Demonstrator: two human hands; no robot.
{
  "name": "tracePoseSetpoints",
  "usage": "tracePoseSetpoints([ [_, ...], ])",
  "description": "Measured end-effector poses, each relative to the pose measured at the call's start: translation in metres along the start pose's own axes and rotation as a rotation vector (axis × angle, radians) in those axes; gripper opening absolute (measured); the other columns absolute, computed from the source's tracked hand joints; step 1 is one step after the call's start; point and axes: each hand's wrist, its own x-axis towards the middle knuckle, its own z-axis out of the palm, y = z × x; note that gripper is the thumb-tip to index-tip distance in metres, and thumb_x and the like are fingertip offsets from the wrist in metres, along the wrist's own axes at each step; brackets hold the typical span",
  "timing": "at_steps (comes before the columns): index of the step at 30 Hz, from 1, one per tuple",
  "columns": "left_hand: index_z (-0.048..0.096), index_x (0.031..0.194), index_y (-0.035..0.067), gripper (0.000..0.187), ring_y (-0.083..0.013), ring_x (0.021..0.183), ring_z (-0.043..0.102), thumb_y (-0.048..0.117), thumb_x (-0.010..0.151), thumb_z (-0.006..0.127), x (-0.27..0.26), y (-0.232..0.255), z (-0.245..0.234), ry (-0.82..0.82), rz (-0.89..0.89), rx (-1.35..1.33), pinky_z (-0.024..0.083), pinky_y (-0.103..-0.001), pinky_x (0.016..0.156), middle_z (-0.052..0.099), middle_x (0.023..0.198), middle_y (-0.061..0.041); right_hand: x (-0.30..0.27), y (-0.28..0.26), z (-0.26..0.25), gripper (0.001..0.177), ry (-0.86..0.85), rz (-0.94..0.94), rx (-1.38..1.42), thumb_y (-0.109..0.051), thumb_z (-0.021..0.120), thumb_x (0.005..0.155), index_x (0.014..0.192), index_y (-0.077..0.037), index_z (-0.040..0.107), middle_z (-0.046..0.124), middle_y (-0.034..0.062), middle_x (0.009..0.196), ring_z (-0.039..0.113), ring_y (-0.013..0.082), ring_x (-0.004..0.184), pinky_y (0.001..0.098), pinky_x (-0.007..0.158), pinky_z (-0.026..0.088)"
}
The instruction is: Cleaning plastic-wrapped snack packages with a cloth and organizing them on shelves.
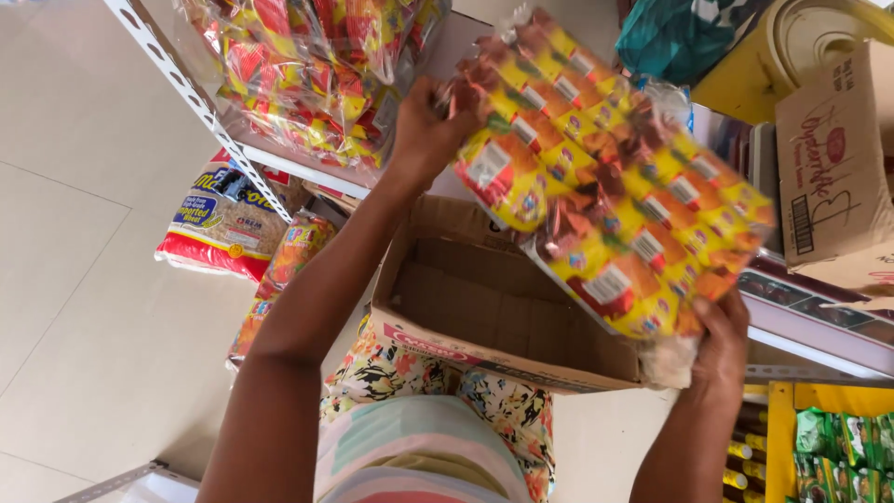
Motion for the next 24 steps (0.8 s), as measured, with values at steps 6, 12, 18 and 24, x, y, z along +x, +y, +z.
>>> tracePoseSetpoints([
  [6,0.050,0.108,0.015,0.025,-0.0134,0.067,0.057,0.013,0.092,0.070,-0.017,0.008,-0.060,-0.206,-0.287,-0.649,0.046,-0.028,0.058,0.064,0.094,-0.006,0.000,-0.025,-0.041,0.089,-0.223,-0.314,0.134,-0.004,0.081,0.069,0.154,-0.013,0.055,0.074,-0.0035,0.107,0.063,-0.0025,0.062,0.0083,0.053,0.052],
  [12,0.037,0.145,-0.011,0.099,-0.0401,0.121,0.068,0.028,0.069,0.088,0.030,0.017,-0.054,-0.452,-0.398,-0.302,0.044,-0.056,0.118,0.068,0.122,-0.025,0.047,-0.067,-0.041,0.061,-0.339,-0.443,-0.223,0.000,0.081,0.069,0.121,-0.016,0.056,0.071,-0.0009,0.114,0.069,0.0081,0.089,0.0197,0.088,0.058],
  [18,0.027,0.158,0.023,0.100,-0.0224,0.098,0.073,-0.018,0.082,0.077,0.045,-0.013,-0.028,-0.436,-0.096,-0.132,0.074,-0.039,0.087,0.068,0.124,-0.007,0.101,-0.059,-0.018,0.056,-0.107,-0.581,-0.485,0.024,0.076,0.089,0.121,-0.005,0.040,0.060,0.0147,0.115,0.063,0.0249,0.100,0.0381,0.087,0.057],
  [24,0.039,0.138,-0.006,0.092,-0.0317,0.113,0.067,0.020,0.067,0.092,0.020,-0.044,-0.026,-0.288,-0.236,-0.034,0.061,-0.042,0.092,0.061,0.127,-0.020,0.099,-0.041,0.033,0.059,-0.012,-0.290,-0.761,0.015,0.078,0.079,0.135,0.003,0.062,0.068,0.0166,0.123,0.065,0.0275,0.102,0.0386,0.088,0.056],
])
